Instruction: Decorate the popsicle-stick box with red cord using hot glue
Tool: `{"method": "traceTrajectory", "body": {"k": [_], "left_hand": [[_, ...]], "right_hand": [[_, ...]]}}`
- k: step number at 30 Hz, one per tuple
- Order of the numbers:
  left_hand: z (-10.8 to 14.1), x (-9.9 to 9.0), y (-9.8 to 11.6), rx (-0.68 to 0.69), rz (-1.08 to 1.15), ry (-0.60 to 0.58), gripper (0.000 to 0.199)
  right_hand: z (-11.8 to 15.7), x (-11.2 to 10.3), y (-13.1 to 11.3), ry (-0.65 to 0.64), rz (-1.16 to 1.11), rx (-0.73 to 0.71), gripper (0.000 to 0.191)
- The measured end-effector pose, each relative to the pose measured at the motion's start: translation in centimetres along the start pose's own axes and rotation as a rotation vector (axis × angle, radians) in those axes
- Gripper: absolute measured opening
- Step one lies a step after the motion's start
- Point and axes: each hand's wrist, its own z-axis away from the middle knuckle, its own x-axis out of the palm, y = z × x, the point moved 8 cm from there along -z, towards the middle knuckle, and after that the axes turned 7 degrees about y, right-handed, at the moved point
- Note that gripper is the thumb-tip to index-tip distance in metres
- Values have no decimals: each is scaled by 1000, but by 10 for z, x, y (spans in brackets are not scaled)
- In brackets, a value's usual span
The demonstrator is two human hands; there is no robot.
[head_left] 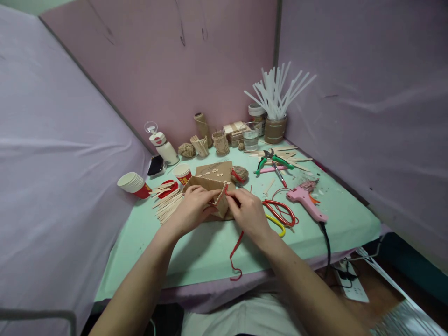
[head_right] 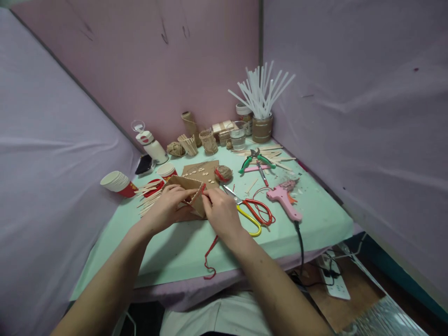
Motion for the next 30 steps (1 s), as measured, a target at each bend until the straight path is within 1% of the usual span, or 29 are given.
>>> {"method": "traceTrajectory", "body": {"k": [5,9,15,19,25,30], "left_hand": [[-1,-1,1,-10,-4,-17,41],[0,-2,1,-13,-3,-11,37],[2,0,0,33,-3,8,37],[1,0,0,45,-9,0,32],[1,1,0,59,-12,-4,33],[1,0,2,61,-17,-10,30]], "right_hand": [[1,1,-1,-9,-1,-18,19],[6,4,0,1,-7,7,17],[13,6,-3,17,-18,48,17],[16,7,-9,1,-22,26,16],[23,11,-15,-23,-17,23,17],[26,14,-17,-30,-21,1,18]]}}
